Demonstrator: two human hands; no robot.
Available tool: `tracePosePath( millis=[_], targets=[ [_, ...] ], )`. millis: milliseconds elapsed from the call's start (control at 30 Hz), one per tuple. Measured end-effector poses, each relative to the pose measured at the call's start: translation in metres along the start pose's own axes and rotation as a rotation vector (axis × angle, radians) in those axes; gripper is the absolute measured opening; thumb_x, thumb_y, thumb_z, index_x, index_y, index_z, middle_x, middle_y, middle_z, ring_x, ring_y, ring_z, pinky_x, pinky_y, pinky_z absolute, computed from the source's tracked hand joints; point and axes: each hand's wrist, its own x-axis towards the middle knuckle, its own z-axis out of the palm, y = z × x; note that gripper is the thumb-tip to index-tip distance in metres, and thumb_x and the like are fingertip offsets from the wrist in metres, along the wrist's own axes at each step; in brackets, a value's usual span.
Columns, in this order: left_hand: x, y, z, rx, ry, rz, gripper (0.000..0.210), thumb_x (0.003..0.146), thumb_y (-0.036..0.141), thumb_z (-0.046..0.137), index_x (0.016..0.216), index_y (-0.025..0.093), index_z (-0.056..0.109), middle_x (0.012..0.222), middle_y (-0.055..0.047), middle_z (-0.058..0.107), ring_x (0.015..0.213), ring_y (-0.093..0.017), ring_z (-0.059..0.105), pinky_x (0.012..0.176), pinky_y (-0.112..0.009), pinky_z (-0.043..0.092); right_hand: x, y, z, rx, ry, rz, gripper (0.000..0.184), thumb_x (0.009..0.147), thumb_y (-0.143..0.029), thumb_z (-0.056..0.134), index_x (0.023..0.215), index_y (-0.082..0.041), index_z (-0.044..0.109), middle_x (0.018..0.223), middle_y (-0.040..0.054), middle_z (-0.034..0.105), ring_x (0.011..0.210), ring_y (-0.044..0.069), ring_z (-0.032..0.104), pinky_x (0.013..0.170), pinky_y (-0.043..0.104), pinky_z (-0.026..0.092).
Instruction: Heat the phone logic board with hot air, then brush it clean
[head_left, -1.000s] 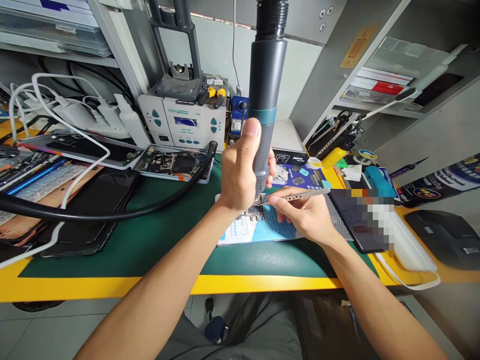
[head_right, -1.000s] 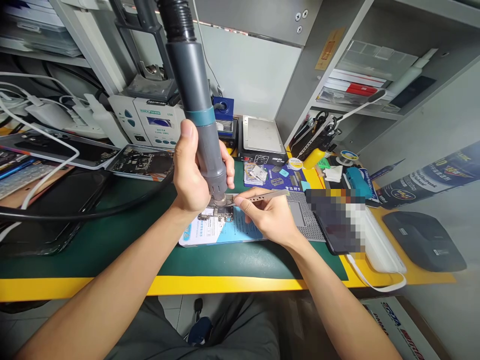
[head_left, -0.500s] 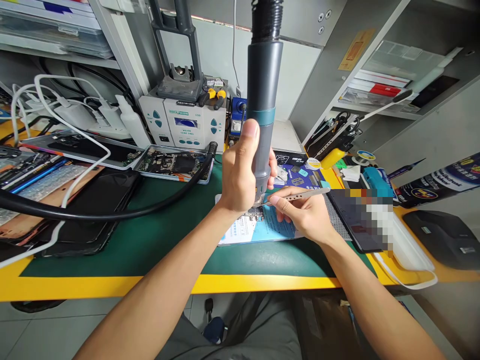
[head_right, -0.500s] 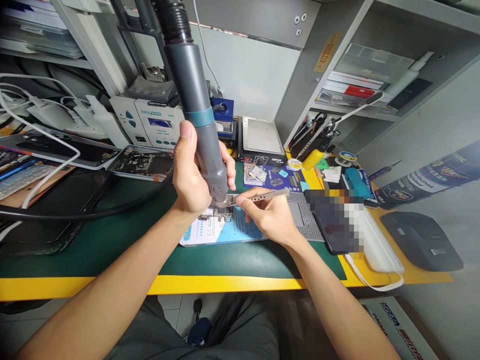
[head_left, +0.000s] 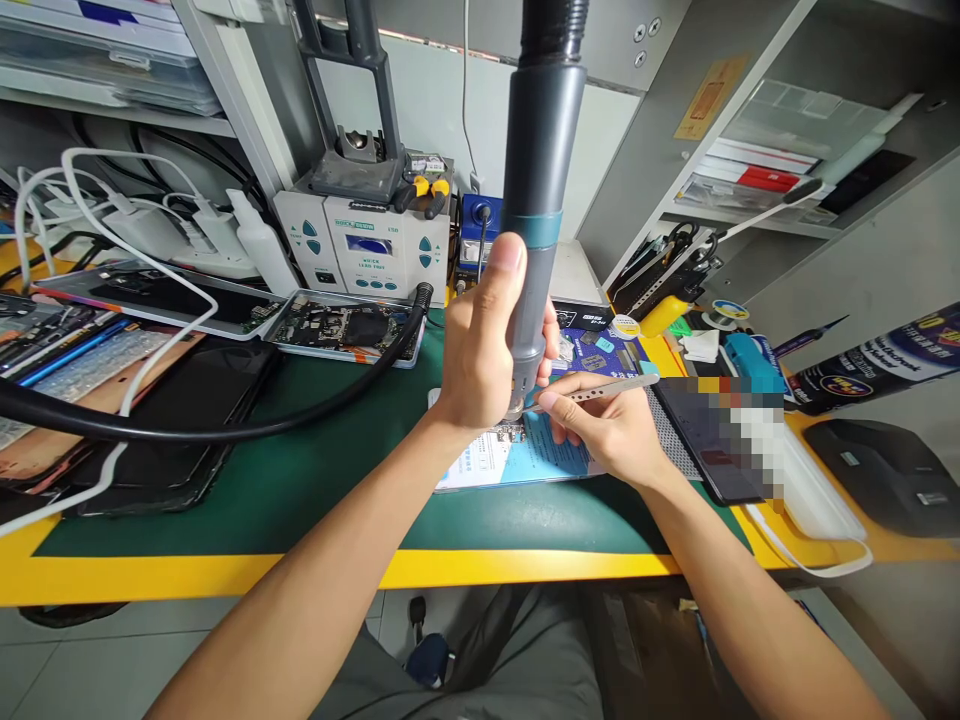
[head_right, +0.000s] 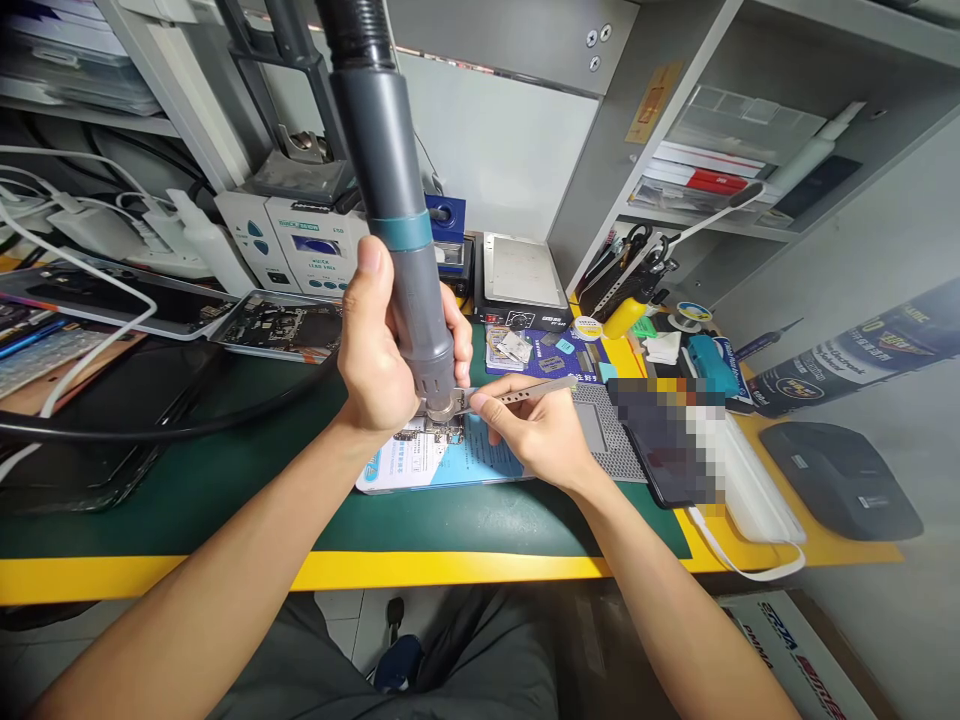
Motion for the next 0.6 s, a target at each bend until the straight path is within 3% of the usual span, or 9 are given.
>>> tracePosePath(
  millis=[600],
  targets=[
    [0.0048, 0.0044, -0.0067, 0.022, 0.007, -0.004, 0.091, 0.086, 0.113, 0.064, 0.069, 0.024, 0.071, 0.061, -0.005, 0.066, 0.047, -0.017, 0.062, 0.045, -0.034, 0.050, -0.0002, -0.0011, -0.0016, 0.027, -0.018, -0.009, 0.045, 0.086, -0.063, 0.102, 0.081, -0.021, 0.086, 0.061, 0.0040, 0.072, 0.049, 0.018, 0.062, 0.045, 0.030, 0.044]
  ],
)
